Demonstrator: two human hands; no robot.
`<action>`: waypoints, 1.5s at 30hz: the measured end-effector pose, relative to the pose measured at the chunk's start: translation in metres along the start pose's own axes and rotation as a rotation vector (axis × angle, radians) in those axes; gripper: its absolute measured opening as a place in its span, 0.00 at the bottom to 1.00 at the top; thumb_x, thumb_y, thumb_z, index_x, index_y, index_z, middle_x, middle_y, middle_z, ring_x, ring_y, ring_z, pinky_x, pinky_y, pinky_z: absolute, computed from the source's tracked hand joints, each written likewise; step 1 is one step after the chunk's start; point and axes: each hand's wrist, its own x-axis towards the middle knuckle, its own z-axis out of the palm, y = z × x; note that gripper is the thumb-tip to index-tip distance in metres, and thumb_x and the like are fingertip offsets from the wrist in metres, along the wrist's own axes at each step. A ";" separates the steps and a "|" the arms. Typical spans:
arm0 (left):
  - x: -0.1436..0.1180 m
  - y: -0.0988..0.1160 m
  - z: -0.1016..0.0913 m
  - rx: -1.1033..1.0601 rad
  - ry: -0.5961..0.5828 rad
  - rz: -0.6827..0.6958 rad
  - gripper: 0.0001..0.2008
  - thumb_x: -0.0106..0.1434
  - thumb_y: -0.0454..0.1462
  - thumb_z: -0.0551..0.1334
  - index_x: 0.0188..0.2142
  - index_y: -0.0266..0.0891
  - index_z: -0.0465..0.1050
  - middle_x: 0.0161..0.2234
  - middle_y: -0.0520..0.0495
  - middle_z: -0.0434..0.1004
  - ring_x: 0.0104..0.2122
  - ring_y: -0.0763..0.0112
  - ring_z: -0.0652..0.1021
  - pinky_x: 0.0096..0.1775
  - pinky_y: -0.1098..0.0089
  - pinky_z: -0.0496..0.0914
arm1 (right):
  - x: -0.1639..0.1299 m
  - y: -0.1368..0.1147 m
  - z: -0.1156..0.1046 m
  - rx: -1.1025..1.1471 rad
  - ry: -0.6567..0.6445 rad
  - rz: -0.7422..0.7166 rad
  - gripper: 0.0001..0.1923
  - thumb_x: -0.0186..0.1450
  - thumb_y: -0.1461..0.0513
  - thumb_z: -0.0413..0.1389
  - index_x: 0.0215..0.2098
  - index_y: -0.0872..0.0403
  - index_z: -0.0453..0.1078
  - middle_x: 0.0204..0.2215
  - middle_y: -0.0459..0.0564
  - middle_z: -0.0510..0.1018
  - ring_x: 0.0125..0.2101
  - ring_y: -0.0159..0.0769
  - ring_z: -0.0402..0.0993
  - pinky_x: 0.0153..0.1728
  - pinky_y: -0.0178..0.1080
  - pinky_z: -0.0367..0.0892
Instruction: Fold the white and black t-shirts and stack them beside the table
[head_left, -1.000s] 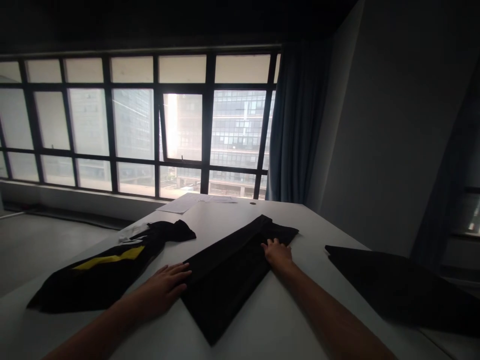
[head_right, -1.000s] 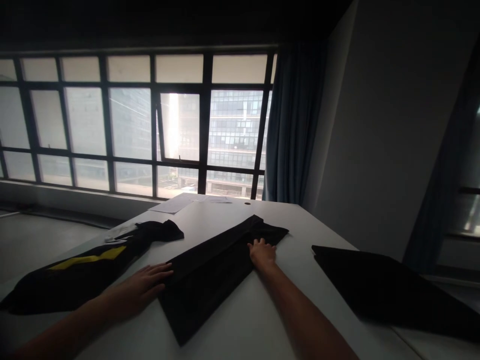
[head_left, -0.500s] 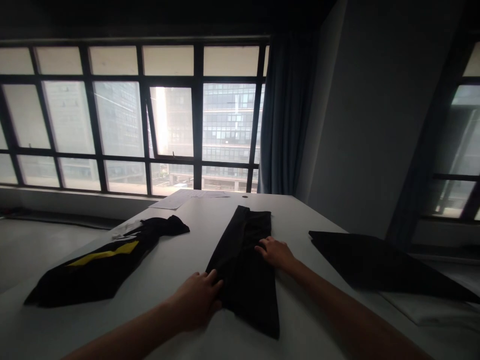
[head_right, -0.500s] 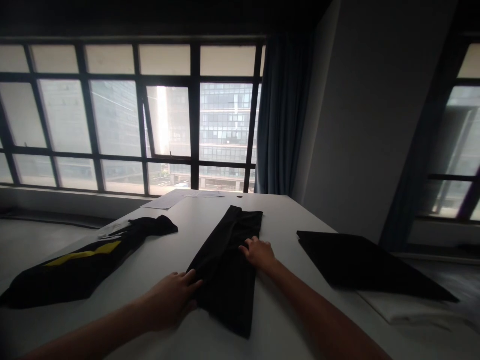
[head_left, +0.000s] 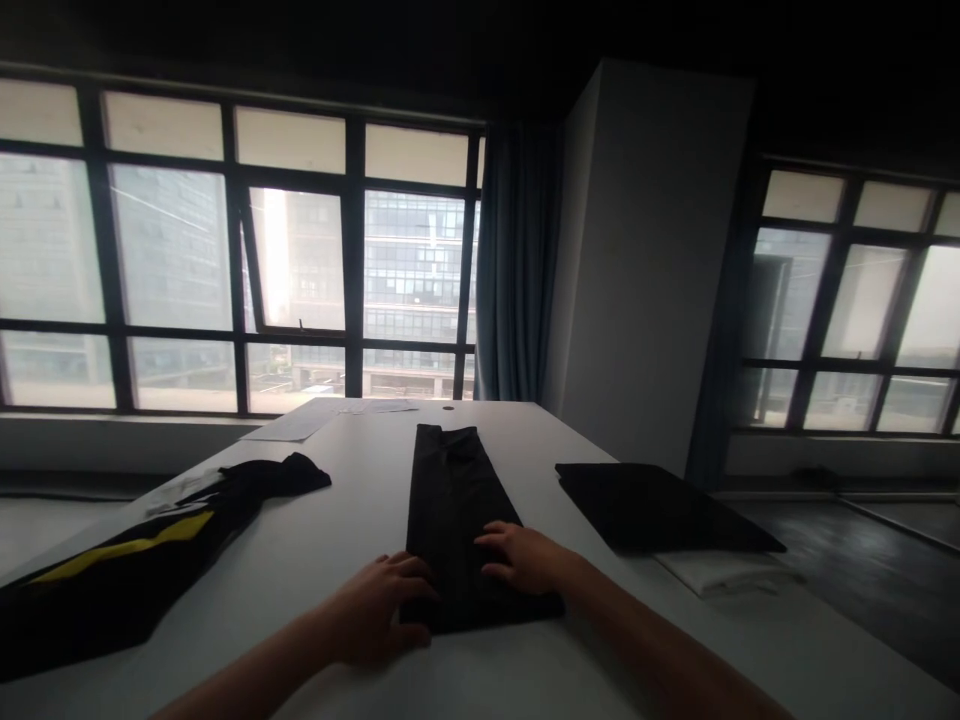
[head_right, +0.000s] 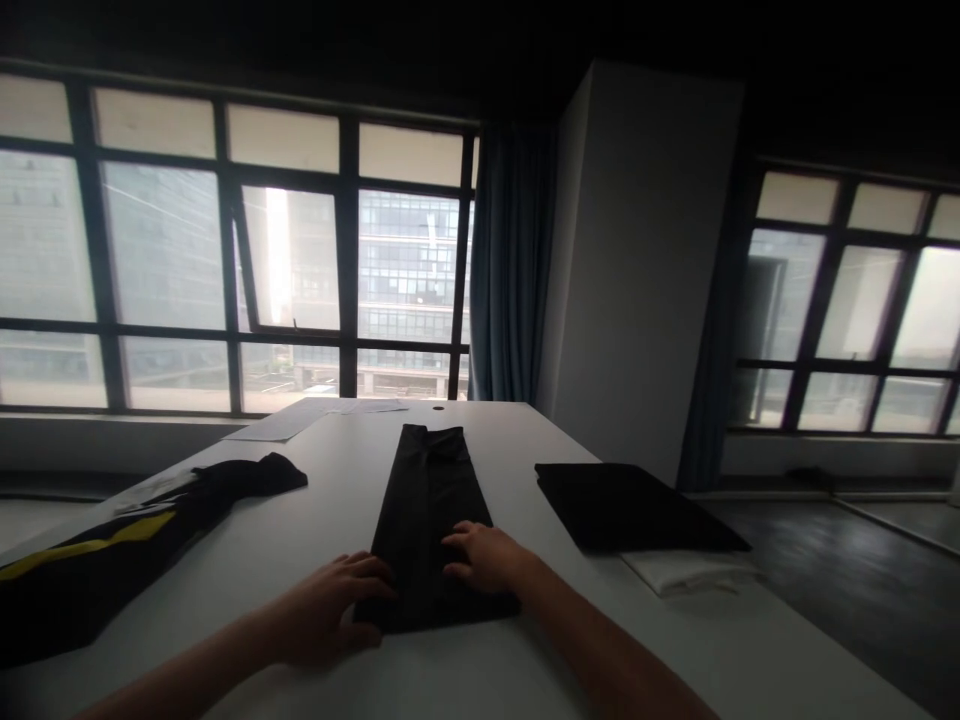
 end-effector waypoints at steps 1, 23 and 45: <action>-0.002 -0.001 0.000 -0.006 0.007 -0.016 0.19 0.60 0.49 0.63 0.50 0.51 0.76 0.53 0.47 0.75 0.51 0.55 0.74 0.53 0.55 0.67 | -0.009 0.001 -0.002 0.046 -0.035 0.015 0.28 0.63 0.51 0.57 0.61 0.44 0.66 0.64 0.50 0.62 0.58 0.54 0.65 0.57 0.51 0.61; -0.023 -0.006 -0.016 -0.063 0.135 -0.106 0.22 0.69 0.50 0.48 0.36 0.41 0.76 0.31 0.46 0.78 0.32 0.65 0.75 0.37 0.65 0.69 | -0.044 0.035 -0.025 0.329 -0.035 -0.094 0.07 0.55 0.60 0.62 0.32 0.54 0.79 0.44 0.51 0.79 0.45 0.42 0.74 0.50 0.42 0.66; -0.043 -0.005 -0.038 -0.069 -0.203 -0.553 0.39 0.46 0.53 0.67 0.57 0.41 0.68 0.43 0.39 0.78 0.38 0.51 0.79 0.38 0.57 0.71 | -0.014 0.037 0.013 0.545 0.150 0.212 0.26 0.62 0.50 0.59 0.53 0.57 0.67 0.38 0.52 0.76 0.27 0.31 0.74 0.29 0.35 0.69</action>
